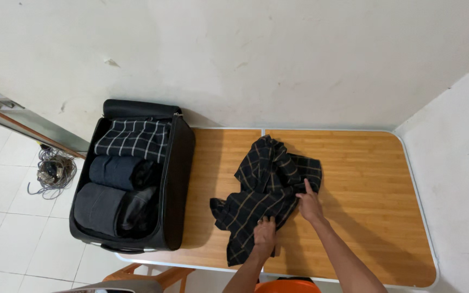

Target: The person buttons a long-sleeved shirt on a table, spreads it flat, folds the sleeves across the back, and rolls the shirt into a compact bundle before placing it into an open suitcase.

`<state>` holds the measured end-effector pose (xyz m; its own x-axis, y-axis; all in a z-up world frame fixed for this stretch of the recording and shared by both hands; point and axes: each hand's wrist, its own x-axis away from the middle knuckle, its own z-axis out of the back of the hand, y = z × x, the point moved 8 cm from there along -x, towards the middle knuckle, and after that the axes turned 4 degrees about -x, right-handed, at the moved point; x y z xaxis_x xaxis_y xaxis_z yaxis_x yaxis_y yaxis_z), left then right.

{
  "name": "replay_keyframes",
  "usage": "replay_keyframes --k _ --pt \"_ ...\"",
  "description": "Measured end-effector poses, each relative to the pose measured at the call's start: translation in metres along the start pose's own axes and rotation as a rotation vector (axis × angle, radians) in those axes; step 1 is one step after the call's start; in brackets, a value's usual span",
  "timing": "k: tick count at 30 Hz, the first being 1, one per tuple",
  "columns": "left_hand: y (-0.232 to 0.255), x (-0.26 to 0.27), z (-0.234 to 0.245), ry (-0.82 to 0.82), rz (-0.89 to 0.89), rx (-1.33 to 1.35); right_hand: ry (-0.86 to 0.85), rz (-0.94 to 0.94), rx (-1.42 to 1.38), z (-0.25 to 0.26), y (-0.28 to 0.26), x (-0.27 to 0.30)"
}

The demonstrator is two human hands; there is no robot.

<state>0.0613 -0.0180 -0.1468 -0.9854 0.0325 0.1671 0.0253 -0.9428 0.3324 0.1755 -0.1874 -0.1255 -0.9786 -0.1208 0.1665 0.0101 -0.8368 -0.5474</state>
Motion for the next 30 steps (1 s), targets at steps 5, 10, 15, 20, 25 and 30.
replay_keyframes --k 5,10,15,20,25,30 --pt "-0.036 -0.014 0.011 0.080 0.060 0.158 -0.036 0.042 -0.072 0.001 -0.005 -0.016" --pt "-0.080 -0.026 0.050 0.099 0.202 0.077 -0.014 -0.007 -0.067 0.012 0.009 -0.032" --pt "-0.100 -0.025 0.180 0.610 0.142 0.112 0.566 0.138 -0.088 0.102 0.007 -0.039" --pt "-0.104 -0.024 0.256 0.780 0.178 0.093 0.845 0.092 -0.167 0.219 -0.005 -0.005" --pt "-0.102 -0.029 0.260 0.828 0.259 0.072 0.856 -0.029 -0.314 0.278 -0.022 0.040" --pt "-0.009 -0.011 0.256 1.033 -0.101 0.154 0.832 0.096 -0.462 0.281 -0.042 0.064"
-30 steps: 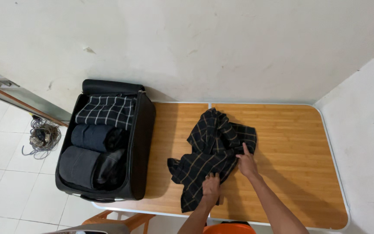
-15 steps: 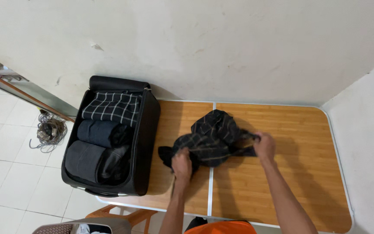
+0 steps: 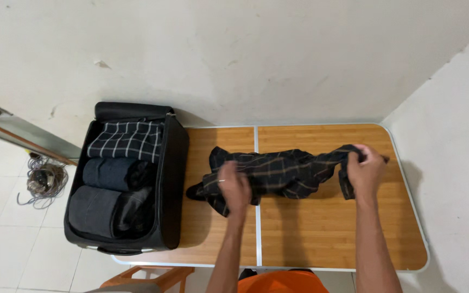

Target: The person buttons a long-sleeved shirt on a table, spreads it flat, folds the sleeves across the back, and rolls the shirt into a compact bundle before placing it into an open suitcase.

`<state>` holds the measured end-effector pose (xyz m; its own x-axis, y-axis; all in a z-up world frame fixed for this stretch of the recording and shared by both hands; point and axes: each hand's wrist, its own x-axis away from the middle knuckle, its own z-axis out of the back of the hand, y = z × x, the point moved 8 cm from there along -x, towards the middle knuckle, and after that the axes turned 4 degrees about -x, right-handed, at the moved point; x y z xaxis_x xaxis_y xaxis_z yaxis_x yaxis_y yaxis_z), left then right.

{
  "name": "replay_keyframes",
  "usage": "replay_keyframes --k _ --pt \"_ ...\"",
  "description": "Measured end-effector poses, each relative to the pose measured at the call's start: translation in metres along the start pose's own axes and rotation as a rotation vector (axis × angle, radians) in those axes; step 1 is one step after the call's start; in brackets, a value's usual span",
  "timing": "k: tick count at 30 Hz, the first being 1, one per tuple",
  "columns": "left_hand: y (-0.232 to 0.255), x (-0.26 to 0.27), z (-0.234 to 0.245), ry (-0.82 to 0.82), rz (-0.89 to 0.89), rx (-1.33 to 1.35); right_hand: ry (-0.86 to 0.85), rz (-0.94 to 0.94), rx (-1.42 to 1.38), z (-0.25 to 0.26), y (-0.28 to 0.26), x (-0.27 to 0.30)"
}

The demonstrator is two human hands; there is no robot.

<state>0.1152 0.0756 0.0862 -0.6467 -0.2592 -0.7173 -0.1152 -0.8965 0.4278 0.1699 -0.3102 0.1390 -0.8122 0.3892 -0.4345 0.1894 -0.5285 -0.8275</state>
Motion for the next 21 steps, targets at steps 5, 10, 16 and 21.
replay_keyframes --k 5,10,16,21 --pt "0.055 0.058 -0.075 -0.484 0.042 0.406 -0.072 -0.054 -0.053 -0.005 -0.011 0.021" --pt "0.053 0.101 -0.104 -0.664 0.007 0.315 -0.032 -0.281 -0.091 0.013 -0.003 0.029" --pt "0.039 0.131 -0.109 -0.630 -0.096 0.236 0.057 0.074 0.163 0.029 0.017 0.024" --pt "0.040 0.064 -0.045 -0.378 -0.118 0.360 0.051 0.006 0.120 0.044 0.066 0.023"
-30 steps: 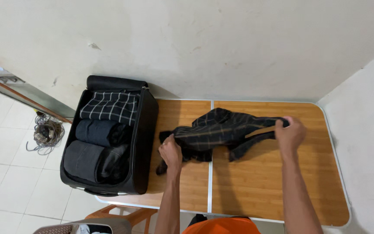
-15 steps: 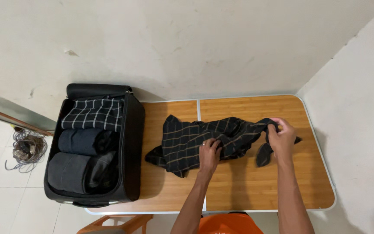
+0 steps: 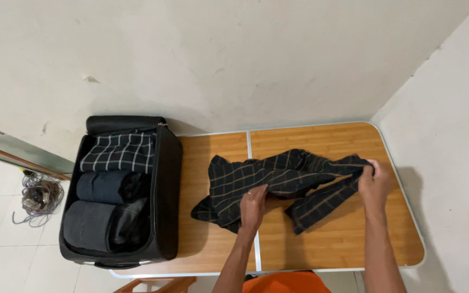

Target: The person buttons a long-sleeved shirt on a table, spreads it flat, folds the sleeves across the back, and rolls the shirt into a compact bundle before placing it into an open suitcase.

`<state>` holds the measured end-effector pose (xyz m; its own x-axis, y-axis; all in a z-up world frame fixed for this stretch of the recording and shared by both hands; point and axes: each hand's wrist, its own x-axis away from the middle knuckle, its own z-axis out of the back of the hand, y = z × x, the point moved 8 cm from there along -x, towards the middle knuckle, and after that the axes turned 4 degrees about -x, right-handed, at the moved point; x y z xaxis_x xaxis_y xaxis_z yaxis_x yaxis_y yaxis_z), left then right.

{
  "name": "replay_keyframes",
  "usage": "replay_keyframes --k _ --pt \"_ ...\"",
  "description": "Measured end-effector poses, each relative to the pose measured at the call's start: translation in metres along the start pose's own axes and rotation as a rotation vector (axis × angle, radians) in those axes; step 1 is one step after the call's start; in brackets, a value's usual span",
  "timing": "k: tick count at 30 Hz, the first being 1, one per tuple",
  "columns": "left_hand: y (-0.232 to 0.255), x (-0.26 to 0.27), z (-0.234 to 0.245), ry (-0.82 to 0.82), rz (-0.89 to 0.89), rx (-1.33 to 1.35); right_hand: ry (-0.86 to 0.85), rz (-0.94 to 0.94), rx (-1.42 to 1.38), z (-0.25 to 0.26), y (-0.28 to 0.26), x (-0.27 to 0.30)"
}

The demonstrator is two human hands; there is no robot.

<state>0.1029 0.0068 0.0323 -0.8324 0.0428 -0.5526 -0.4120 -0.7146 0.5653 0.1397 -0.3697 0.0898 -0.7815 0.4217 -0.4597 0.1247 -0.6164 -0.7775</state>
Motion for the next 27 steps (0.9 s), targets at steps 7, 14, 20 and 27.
replay_keyframes --k 7,14,20,27 --pt "0.037 -0.074 0.069 0.075 -0.036 -0.058 -0.058 0.043 -0.057 0.007 -0.039 -0.020" --pt "-0.001 -0.092 0.071 0.049 -0.052 -0.023 -0.808 -0.143 0.172 -0.020 -0.096 -0.020" --pt "-0.050 -0.058 0.040 -0.317 -0.022 -0.114 -0.679 -0.092 0.336 -0.025 -0.059 -0.021" --pt "-0.076 -0.085 0.055 -0.015 0.106 -0.218 -0.093 0.001 0.020 -0.007 -0.059 -0.048"
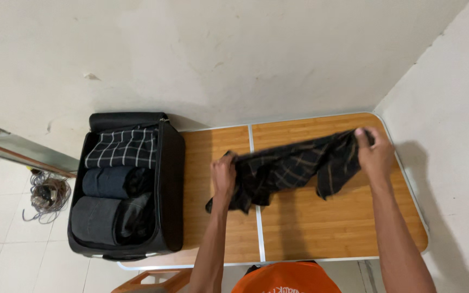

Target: The person buttons a long-sleeved shirt on a table, spreads it flat, folds the sleeves across the back, and rolls the shirt into a compact bundle before placing it into an open suitcase.

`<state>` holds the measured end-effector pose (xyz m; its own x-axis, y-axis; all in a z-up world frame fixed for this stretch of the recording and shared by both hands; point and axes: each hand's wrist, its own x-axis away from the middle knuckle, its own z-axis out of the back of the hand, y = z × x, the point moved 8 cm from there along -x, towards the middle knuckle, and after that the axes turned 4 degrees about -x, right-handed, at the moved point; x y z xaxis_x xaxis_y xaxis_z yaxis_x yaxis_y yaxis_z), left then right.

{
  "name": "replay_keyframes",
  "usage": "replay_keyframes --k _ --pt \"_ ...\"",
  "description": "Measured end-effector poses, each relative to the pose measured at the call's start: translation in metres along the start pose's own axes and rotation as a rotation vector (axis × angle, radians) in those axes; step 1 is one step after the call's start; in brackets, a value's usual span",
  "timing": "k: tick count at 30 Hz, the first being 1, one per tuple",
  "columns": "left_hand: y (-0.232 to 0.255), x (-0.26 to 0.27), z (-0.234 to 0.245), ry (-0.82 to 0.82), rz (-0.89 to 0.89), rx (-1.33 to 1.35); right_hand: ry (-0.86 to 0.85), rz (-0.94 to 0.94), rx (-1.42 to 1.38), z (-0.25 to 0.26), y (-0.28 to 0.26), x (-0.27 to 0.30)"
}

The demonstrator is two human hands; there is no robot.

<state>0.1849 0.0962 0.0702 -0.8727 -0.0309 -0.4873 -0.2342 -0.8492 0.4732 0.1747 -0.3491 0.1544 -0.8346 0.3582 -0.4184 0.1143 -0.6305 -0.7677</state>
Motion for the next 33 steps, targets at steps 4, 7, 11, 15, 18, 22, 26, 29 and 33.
replay_keyframes --k 4,7,11,15,18,22,26,29,33 --pt "0.021 -0.060 0.050 0.002 0.206 0.113 0.201 0.161 -0.154 0.027 -0.042 -0.032" --pt "0.067 -0.080 0.118 0.368 -0.014 0.087 0.286 0.227 -0.221 0.050 -0.072 -0.043" --pt "0.068 -0.068 0.138 0.448 -0.099 0.176 0.400 0.407 -0.028 0.075 -0.093 -0.021" --pt "0.023 -0.009 0.094 0.211 -0.123 0.098 0.093 0.256 0.181 0.055 -0.041 0.014" --pt "-0.020 0.049 0.040 -0.039 -0.077 0.012 -0.404 -0.315 0.443 0.012 0.062 0.053" --pt "-0.063 0.105 -0.016 -0.267 0.109 -0.080 -0.528 -0.228 0.424 -0.024 0.123 0.082" --pt "-0.063 0.099 -0.024 -0.210 0.150 -0.192 -0.352 -0.095 0.309 -0.042 0.134 0.075" --pt "-0.051 0.062 -0.013 -0.066 0.169 -0.197 -0.243 -0.089 0.243 -0.042 0.113 0.050" --pt "-0.018 0.004 0.019 0.101 0.058 -0.188 -0.074 0.024 0.104 -0.023 0.043 0.014"
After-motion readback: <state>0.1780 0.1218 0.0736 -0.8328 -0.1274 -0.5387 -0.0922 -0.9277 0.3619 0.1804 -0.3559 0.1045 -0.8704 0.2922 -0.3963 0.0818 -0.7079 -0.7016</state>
